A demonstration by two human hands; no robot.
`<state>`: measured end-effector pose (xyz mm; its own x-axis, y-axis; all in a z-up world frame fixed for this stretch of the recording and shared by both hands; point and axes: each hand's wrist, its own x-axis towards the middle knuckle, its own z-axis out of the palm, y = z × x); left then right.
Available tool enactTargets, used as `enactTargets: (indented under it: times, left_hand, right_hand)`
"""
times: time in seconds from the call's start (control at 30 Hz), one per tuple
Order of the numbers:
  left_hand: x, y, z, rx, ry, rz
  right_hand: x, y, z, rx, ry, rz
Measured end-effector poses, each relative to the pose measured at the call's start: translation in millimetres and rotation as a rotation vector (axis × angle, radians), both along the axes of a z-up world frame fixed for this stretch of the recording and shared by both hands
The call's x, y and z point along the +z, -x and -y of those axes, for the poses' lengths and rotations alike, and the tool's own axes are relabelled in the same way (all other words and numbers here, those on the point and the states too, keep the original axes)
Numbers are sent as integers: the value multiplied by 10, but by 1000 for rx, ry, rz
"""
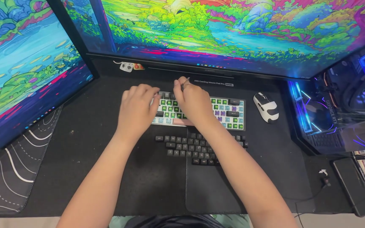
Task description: Disassembling a mechanical keyboard by removing keycaps and switches using specialized puller tools
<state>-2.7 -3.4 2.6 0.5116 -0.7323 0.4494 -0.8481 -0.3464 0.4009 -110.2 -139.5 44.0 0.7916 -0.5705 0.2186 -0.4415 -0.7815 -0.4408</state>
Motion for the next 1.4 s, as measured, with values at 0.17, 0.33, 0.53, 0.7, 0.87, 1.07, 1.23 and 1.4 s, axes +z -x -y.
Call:
enactTargets:
  times: [0.17, 0.33, 0.53, 0.7, 0.87, 1.07, 1.23, 1.4]
  left_hand:
    - [-79, 47, 59, -70, -34, 56]
    - [-201, 3, 87, -72, -15, 40]
    - [-224, 12, 128, -194, 39, 1]
    - [-278, 64, 255, -193, 118, -91]
    - [-269, 95, 253, -251, 231, -264]
    - [-238, 303, 220, -391, 348, -351]
    - [-94, 509, 188, -484, 293, -286]
    - [-23, 716, 162, -429, 251, -246]
  right_hand:
    - [-72, -19, 61, 19, 50, -31]
    - [-191, -66, 118, 32, -54, -18]
    - [-325, -122, 240, 115, -79, -40]
    - [-424, -94, 371, 98, -306, 120]
    - [-193, 131, 252, 139, -312, 187]
    - [31, 581, 107, 110, -339, 189]
    - [60, 879, 52, -36, -631, 271]
    - [16, 998, 38, -109, -803, 450]
